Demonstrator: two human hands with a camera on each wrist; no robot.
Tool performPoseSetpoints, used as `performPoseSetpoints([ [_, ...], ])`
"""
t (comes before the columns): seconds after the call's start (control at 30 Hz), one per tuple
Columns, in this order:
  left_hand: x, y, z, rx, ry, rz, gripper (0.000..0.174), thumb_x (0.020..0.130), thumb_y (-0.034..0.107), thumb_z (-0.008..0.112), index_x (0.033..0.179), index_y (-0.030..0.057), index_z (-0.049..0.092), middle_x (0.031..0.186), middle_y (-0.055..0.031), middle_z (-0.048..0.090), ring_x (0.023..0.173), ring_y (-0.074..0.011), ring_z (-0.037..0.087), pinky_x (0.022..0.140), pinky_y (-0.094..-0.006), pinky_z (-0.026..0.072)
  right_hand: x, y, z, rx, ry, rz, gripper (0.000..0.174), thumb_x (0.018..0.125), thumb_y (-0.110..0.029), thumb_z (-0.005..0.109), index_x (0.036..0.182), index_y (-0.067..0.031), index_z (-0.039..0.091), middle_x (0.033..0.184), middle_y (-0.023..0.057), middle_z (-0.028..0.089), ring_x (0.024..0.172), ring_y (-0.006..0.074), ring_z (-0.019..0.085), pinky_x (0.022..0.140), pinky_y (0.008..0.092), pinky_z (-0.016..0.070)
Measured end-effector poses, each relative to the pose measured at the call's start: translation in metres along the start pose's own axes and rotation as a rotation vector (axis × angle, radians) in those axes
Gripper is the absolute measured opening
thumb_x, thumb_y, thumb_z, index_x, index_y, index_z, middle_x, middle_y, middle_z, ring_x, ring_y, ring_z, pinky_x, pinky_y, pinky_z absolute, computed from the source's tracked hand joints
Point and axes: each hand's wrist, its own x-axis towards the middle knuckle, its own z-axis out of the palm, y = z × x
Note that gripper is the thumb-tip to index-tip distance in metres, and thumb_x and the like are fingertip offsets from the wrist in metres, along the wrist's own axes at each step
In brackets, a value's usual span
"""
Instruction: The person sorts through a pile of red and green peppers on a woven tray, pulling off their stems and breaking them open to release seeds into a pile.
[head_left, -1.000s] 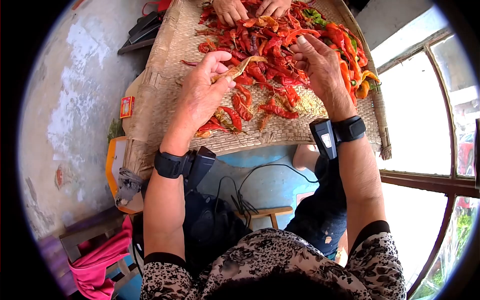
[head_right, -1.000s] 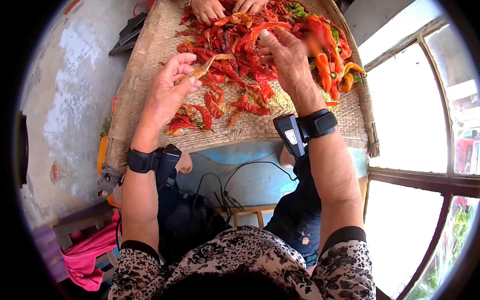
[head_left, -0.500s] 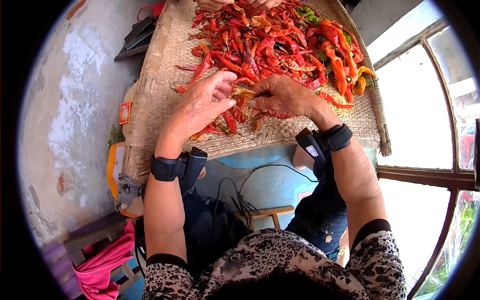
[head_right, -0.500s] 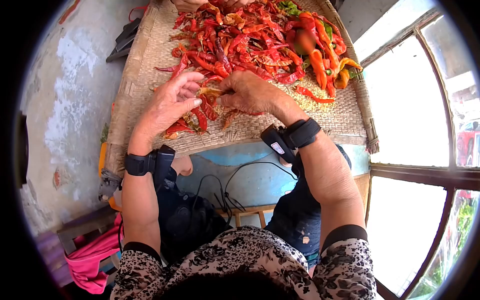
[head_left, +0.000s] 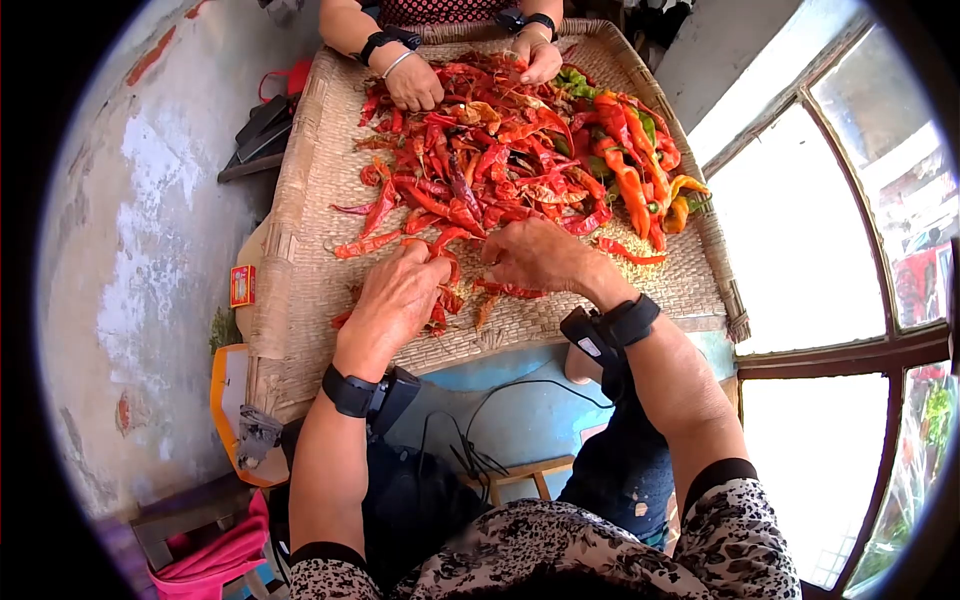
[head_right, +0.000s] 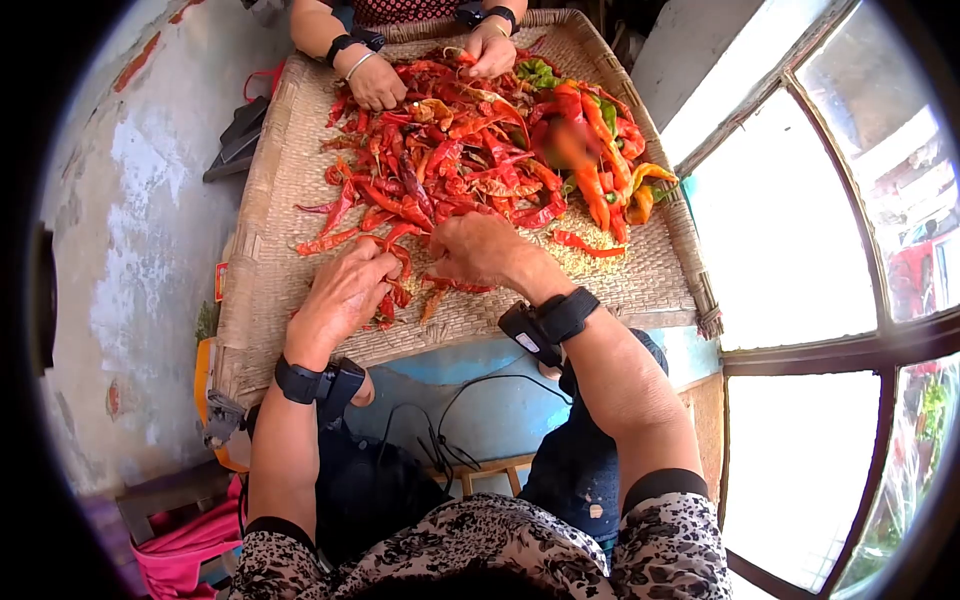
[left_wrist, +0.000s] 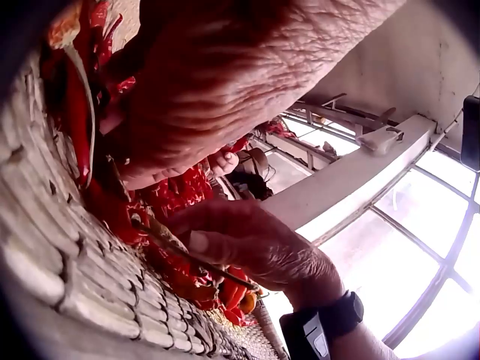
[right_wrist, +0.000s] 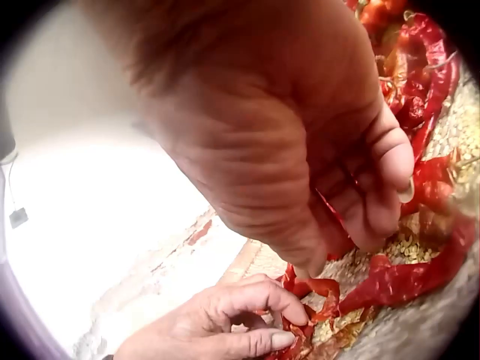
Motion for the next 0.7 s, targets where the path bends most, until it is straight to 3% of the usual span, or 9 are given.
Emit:
performPoseSetpoints([
  [0.13,-0.001,0.002,-0.007,0.001,0.039,-0.036,0.009,0.08,0.003,0.061,0.086,0.0041,0.055,0.086,-0.0127,0.051,0.083,-0.0337,0.057,0.069,-0.0443,0.0456,-0.006,-0.019,0.025,-0.321,0.051,0.057,0.033,0.081,-0.02,0.067,0.108,-0.0059,0.056,0.081,0.0166,0.066,0.084,0.0341,0.066,0.07,0.0444,0.0515],
  [0.27,0.0,-0.003,-0.015,-0.104,0.103,-0.129,0.007,0.082,0.005,0.06,0.085,0.0023,0.054,0.083,-0.0131,0.055,0.079,-0.0345,0.057,0.069,-0.0427,0.0455,-0.005,-0.015,0.017,-0.232,0.043,0.04,0.033,0.079,-0.019,0.069,0.106,-0.0041,0.06,0.084,0.017,0.067,0.081,0.0358,0.065,0.07,0.0434,0.0518],
  [0.33,0.001,-0.004,-0.02,-0.161,0.124,-0.137,0.007,0.083,0.006,0.059,0.086,0.0004,0.054,0.083,-0.015,0.055,0.077,-0.0349,0.057,0.069,-0.0424,0.0449,-0.006,-0.005,0.01,0.039,0.092,-0.149,0.028,0.081,-0.017,0.07,0.103,-0.0027,0.064,0.083,0.0136,0.068,0.074,0.0307,0.066,0.068,0.0412,0.0522],
  [0.47,-0.001,-0.007,-0.027,-0.216,0.216,-0.134,0.007,0.084,0.004,0.056,0.088,-0.0009,0.054,0.083,-0.0167,0.056,0.076,-0.036,0.057,0.068,-0.043,0.0441,-0.001,0.009,-0.007,0.388,0.058,-0.138,0.021,0.085,-0.018,0.071,0.1,-0.0036,0.067,0.08,0.0059,0.068,0.067,0.0173,0.064,0.064,0.034,0.0524],
  [0.53,-0.002,-0.008,-0.029,-0.227,0.231,-0.138,0.006,0.084,0.003,0.056,0.089,-0.001,0.055,0.083,-0.0173,0.057,0.076,-0.0365,0.057,0.068,-0.0433,0.0439,-0.006,0.005,-0.031,0.746,-0.014,0.127,0.018,0.089,-0.02,0.068,0.102,-0.0071,0.068,0.082,0.0008,0.066,0.07,0.0065,0.06,0.064,0.0246,0.0512],
  [0.6,-0.002,-0.008,-0.03,-0.184,0.223,-0.16,0.006,0.085,0.002,0.054,0.089,-0.0011,0.055,0.085,-0.0185,0.058,0.079,-0.0377,0.058,0.069,-0.0431,0.0451,-0.004,0.017,-0.035,1.001,0.289,0.041,0.023,0.091,-0.022,0.066,0.109,-0.0078,0.066,0.088,0.0009,0.065,0.075,0.0039,0.06,0.064,0.0195,0.0506],
  [0.63,-0.002,-0.009,-0.028,-0.182,0.223,-0.166,0.006,0.085,0.002,0.054,0.089,-0.0011,0.055,0.085,-0.0185,0.058,0.079,-0.0377,0.058,0.069,-0.0431,0.0451,-0.003,0.02,-0.039,1.193,0.429,0.003,0.035,0.094,-0.02,0.062,0.126,-0.0063,0.057,0.094,0.003,0.064,0.078,0.0054,0.06,0.064,0.0199,0.052],
  [0.67,-0.003,-0.011,-0.025,-0.192,0.239,-0.141,0.007,0.085,0.001,0.053,0.09,-0.0009,0.056,0.085,-0.0187,0.059,0.08,-0.0382,0.058,0.069,-0.0431,0.0457,0.004,0.019,-0.033,1.252,0.726,-0.008,0.052,0.093,-0.021,0.064,0.135,0.0017,0.045,0.082,0.0041,0.064,0.066,0.0086,0.061,0.062,0.0227,0.0528],
  [0.7,-0.004,-0.012,-0.022,-0.203,0.252,-0.115,0.008,0.085,0.001,0.053,0.091,-0.0007,0.057,0.086,-0.0189,0.059,0.081,-0.0388,0.058,0.07,-0.0432,0.0463,0.004,0.025,-0.032,1.039,0.782,0.056,0.057,0.093,-0.023,0.063,0.137,0.0049,0.041,0.086,0.0082,0.065,0.069,0.0123,0.063,0.064,0.0258,0.0536],
])
